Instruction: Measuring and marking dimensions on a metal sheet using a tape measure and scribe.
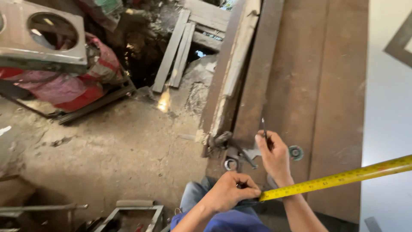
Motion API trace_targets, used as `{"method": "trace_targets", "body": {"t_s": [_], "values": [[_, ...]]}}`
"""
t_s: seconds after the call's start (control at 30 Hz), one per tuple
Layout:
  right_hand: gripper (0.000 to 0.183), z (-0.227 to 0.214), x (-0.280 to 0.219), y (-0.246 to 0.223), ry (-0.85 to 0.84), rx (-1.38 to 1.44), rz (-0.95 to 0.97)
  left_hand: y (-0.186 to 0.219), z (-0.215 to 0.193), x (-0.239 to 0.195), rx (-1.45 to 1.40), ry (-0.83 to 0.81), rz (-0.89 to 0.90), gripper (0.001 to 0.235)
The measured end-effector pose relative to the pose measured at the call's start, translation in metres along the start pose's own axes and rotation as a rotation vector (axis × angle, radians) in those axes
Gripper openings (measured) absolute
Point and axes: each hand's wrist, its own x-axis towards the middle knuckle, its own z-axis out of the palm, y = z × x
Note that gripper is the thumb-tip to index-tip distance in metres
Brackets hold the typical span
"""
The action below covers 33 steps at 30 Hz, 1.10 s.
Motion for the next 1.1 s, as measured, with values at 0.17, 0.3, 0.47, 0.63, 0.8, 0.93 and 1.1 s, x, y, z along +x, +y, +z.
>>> {"method": "trace_targets", "body": {"t_s": [0.17,0.3,0.47,0.63,0.8,0.93,1.1], "values": [[0.027,0.066,0.016,-0.051,0.023,-0.02,0.057,0.011,-0.067,-0.022,-0.061,-0.037,-0.001,0.012],[0.03,0.124,0.023,-0.081,0.135,-0.324,0.069,0.024,-0.161,-0.028,-0.088,-0.144,-0.005,0.011],[0.031,0.147,0.032,-0.039,0.426,-0.388,0.224,0.077,-0.296,-0.058,0.093,-0.15,-0.145,0.013],[0.03,0.157,0.044,-0.015,0.456,-0.855,0.309,0.107,-0.386,-0.058,0.304,-0.103,-0.226,0.017],[0.033,0.175,0.043,-0.027,0.661,-0.7,0.358,0.108,-0.435,-0.013,0.268,-0.008,-0.297,0.017],[0.032,0.178,0.039,-0.02,0.713,-0.621,0.441,0.116,-0.46,0.033,0.292,-0.049,-0.303,0.018],[0.029,0.162,0.019,0.062,0.701,-0.843,0.436,0.14,-0.496,0.116,0.31,-0.118,-0.347,0.018]]}}
